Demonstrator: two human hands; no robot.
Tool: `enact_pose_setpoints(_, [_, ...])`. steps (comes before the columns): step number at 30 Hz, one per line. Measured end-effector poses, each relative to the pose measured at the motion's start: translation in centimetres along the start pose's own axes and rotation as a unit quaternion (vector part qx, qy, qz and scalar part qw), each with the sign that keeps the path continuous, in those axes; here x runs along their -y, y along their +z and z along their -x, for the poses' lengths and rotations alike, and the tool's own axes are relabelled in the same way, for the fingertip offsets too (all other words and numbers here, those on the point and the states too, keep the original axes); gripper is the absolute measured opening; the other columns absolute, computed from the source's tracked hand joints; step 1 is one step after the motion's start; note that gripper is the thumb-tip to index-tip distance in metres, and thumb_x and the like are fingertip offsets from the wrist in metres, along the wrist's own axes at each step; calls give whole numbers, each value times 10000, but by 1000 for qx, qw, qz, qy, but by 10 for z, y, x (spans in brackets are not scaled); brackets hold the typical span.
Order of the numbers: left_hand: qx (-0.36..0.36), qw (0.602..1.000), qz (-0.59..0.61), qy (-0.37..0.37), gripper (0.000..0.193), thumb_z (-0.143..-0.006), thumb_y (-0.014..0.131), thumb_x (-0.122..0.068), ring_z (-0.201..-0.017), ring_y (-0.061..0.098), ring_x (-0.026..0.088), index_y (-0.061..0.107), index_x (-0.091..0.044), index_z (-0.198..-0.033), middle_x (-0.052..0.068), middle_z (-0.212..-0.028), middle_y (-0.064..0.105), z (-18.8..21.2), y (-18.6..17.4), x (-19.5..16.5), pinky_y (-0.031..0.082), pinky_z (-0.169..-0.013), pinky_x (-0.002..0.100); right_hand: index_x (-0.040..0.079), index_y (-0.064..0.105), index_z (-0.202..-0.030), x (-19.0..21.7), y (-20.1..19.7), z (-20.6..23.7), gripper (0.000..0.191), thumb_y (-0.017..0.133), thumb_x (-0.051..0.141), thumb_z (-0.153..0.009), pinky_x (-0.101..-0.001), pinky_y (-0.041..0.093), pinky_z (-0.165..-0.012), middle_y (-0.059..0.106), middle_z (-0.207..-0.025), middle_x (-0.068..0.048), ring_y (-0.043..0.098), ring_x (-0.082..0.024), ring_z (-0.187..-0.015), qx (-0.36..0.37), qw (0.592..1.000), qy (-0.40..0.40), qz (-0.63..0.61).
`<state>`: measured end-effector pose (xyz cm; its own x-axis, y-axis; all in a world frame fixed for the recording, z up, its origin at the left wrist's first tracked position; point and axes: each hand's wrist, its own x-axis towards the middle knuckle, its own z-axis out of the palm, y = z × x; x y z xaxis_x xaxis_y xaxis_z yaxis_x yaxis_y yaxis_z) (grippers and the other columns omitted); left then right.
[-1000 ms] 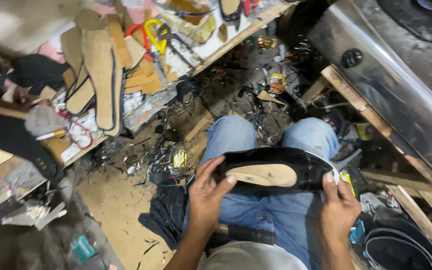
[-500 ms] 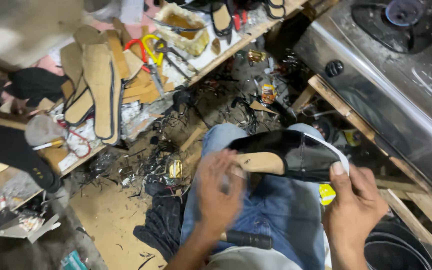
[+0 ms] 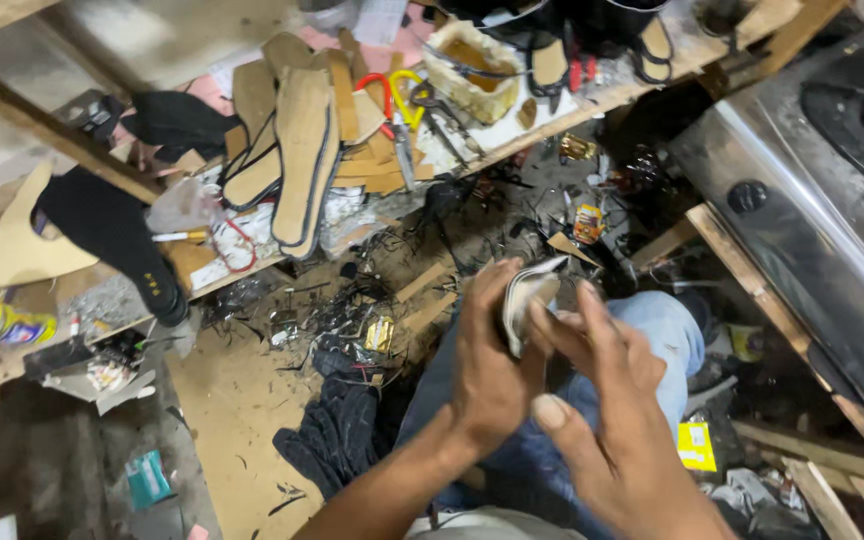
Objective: The person sits on the floor and uses a curved metal tool to scrape and trim the edges of a black shoe's sole. They repeatedly reposition the shoe, scrape along the perimeter, and inspect the sole. The person places the shoe on a nearby shelf and picks up a wooden shoe last.
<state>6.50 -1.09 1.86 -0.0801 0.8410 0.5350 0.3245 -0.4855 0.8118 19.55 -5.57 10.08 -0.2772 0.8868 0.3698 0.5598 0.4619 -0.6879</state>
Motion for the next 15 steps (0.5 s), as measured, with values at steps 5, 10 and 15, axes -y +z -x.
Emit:
enact_pose_setpoints(5, [62,948,229,-212,395,-1018,611,-230,-1111,674,189,546,-7,-1337,101,-1208,693,-22,-68,19,542,-976,333,0,276,-1580,-15,13,-64,820,669,216,-893,-460,332,-1044,649,-1332,-156,520,-322,-1208,132,991,-19,7])
enact_pose_setpoints(10, [18,939,236,-249,368,-1041,601,-229,-1037,645,177,592,14,-1317,100,-1148,691,-32,-96,41,536,-933,328,14,569,-1441,-65,53,-157,404,535,182,-1075,-386,587,-950,736,-1140,-168,748,-306,-1028,14,964,71,-255])
enact_pose_setpoints(15, [-9,948,229,-220,402,-1013,600,-239,-1105,626,158,532,-28,-1349,87,-1199,659,-35,-99,50,506,-999,313,-52,631,-1246,-146,152,-248,344,657,182,-996,-529,510,-905,681,-1138,-312,627,-467,-1055,32,986,-57,154])
